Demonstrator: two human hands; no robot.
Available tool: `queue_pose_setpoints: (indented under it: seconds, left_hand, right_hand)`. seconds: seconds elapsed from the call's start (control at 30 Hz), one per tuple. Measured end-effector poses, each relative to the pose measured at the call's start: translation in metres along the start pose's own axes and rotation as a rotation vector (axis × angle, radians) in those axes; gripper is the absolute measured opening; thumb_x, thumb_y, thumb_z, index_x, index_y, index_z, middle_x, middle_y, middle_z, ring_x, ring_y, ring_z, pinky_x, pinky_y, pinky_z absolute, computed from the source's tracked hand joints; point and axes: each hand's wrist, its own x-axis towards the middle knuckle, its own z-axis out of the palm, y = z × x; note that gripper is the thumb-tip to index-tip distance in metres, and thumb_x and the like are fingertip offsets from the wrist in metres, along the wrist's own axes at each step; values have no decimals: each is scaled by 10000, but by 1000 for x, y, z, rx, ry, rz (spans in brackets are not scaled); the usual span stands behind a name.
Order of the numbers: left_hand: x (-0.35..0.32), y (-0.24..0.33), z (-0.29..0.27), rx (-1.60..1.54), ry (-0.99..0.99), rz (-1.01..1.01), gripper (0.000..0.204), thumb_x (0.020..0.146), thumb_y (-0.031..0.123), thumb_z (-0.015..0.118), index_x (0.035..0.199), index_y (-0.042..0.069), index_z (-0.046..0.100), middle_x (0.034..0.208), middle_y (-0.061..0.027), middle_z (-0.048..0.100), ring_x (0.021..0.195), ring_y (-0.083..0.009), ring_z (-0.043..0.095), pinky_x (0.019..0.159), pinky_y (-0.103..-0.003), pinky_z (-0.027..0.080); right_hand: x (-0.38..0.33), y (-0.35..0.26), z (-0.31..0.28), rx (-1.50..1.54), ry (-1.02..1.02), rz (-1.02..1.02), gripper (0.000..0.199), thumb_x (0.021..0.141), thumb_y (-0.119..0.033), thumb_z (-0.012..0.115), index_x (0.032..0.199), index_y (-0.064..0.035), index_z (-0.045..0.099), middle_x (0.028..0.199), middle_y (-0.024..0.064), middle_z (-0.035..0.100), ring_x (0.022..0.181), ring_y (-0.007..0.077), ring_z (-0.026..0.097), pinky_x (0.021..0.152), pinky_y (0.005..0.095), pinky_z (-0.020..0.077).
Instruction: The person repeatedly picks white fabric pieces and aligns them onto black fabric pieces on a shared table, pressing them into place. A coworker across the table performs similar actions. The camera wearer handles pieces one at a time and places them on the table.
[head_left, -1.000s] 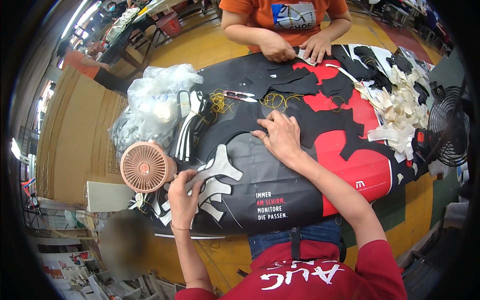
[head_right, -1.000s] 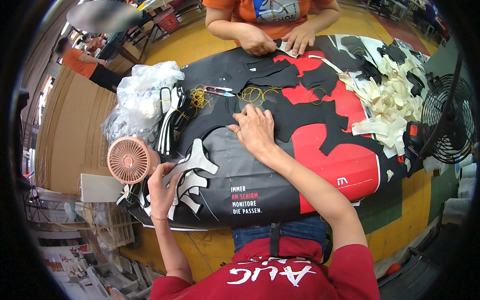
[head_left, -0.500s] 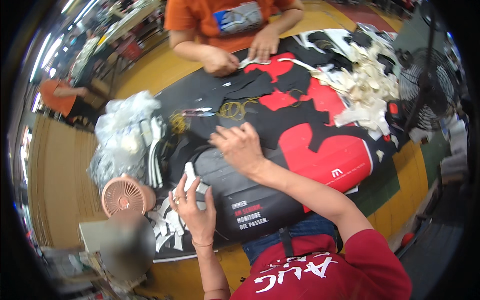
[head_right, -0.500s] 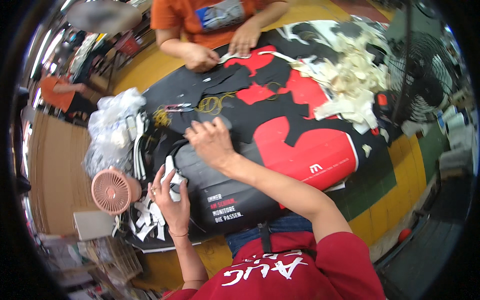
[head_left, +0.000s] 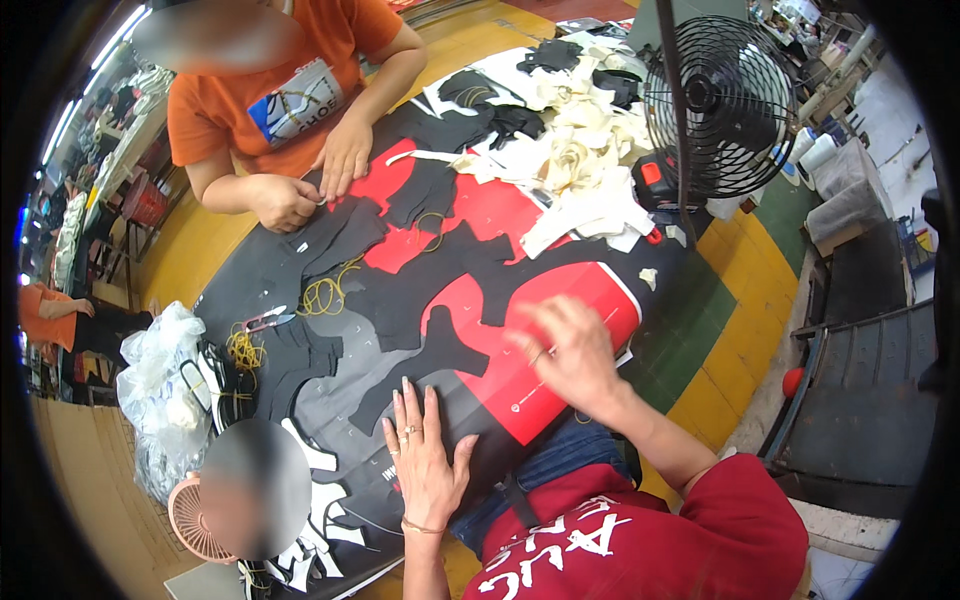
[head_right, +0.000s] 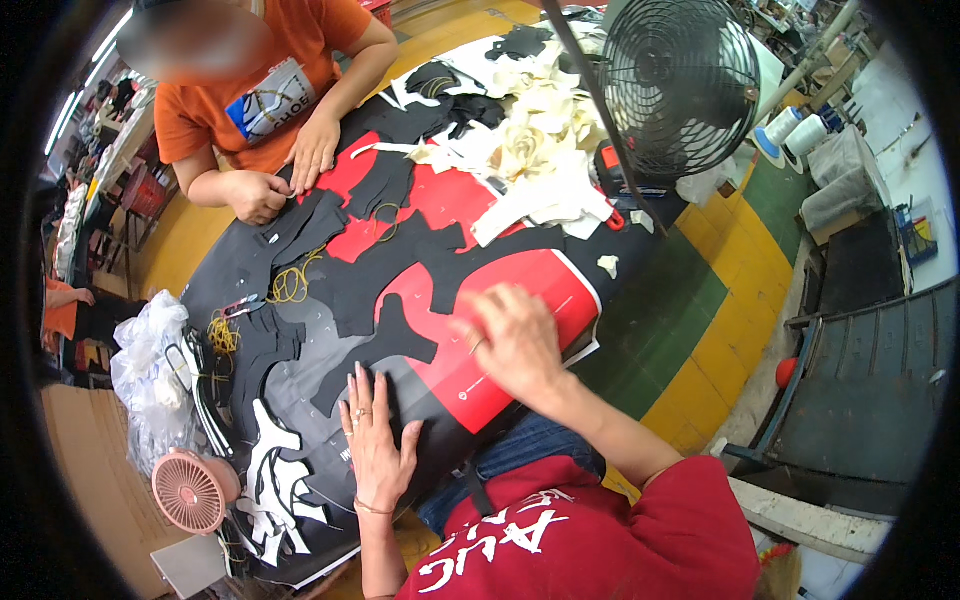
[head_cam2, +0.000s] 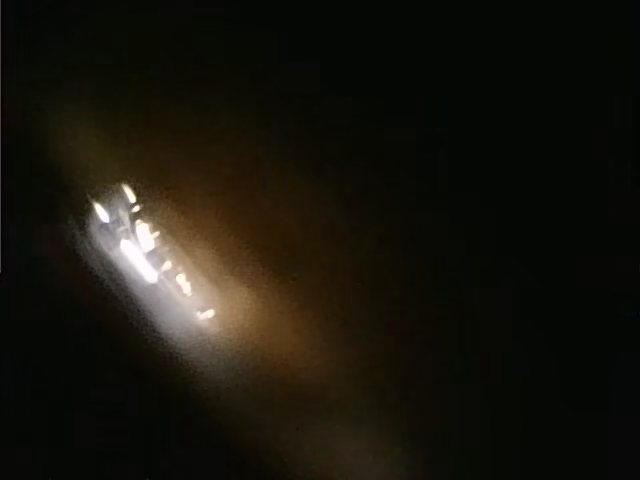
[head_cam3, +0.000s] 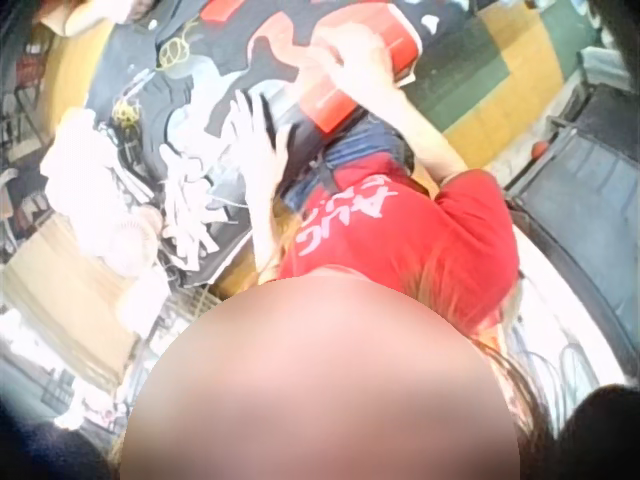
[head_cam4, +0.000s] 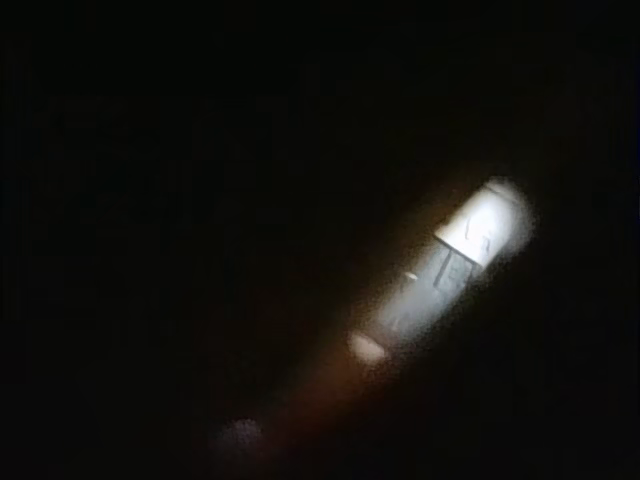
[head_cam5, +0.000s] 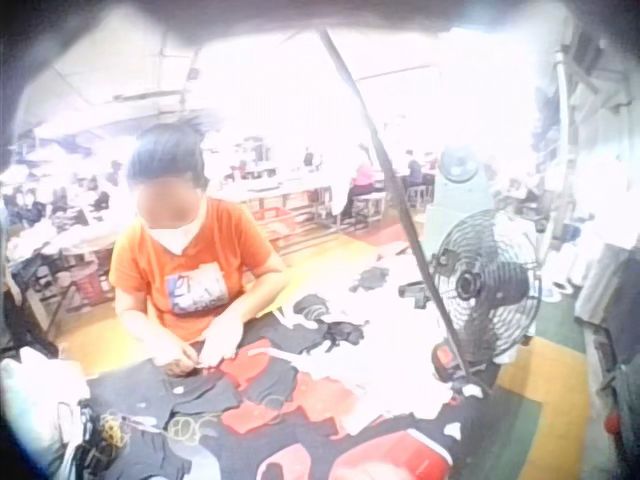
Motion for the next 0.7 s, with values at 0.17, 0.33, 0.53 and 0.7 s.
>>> queue_pose_setpoints:
  seconds: [0.17,0.33,0.53,0.7]
  left_hand:
    - [-4,-2,4,197,10,-87,673,940,401,621,1512,103,427,1631,-205,248,1509,-361,239,1210,-560,125]
    - [-17,-5,-5,187,124,-206,659,941,344,638,1494,59,421,1618,-224,251,1512,-376,214,1216,-563,83]
    - [6,14,-19,14,208,-1,511,846,118,734,1332,76,584,1518,-181,436,1411,-369,408,1201,-535,215]
    - [86,42,-17,-245,159,287,383,867,161,736,1226,59,647,1355,-180,563,1282,-350,514,1104,-497,342]
  right_hand:
    - [48,67,-32,-204,376,46,225,902,-191,703,1090,-69,693,1005,102,616,969,304,596,866,425,465]
    - [76,89,-30,-138,110,-126,218,872,-124,718,1081,-73,688,1064,109,579,1012,307,574,889,426,463]
    - [90,99,-14,-162,-85,-128,245,845,-91,739,1073,-119,654,1096,100,529,1071,301,547,931,426,443]
    - [100,112,-15,-95,-194,-101,239,841,-122,752,1058,-111,652,1077,104,538,1090,306,555,945,436,448]
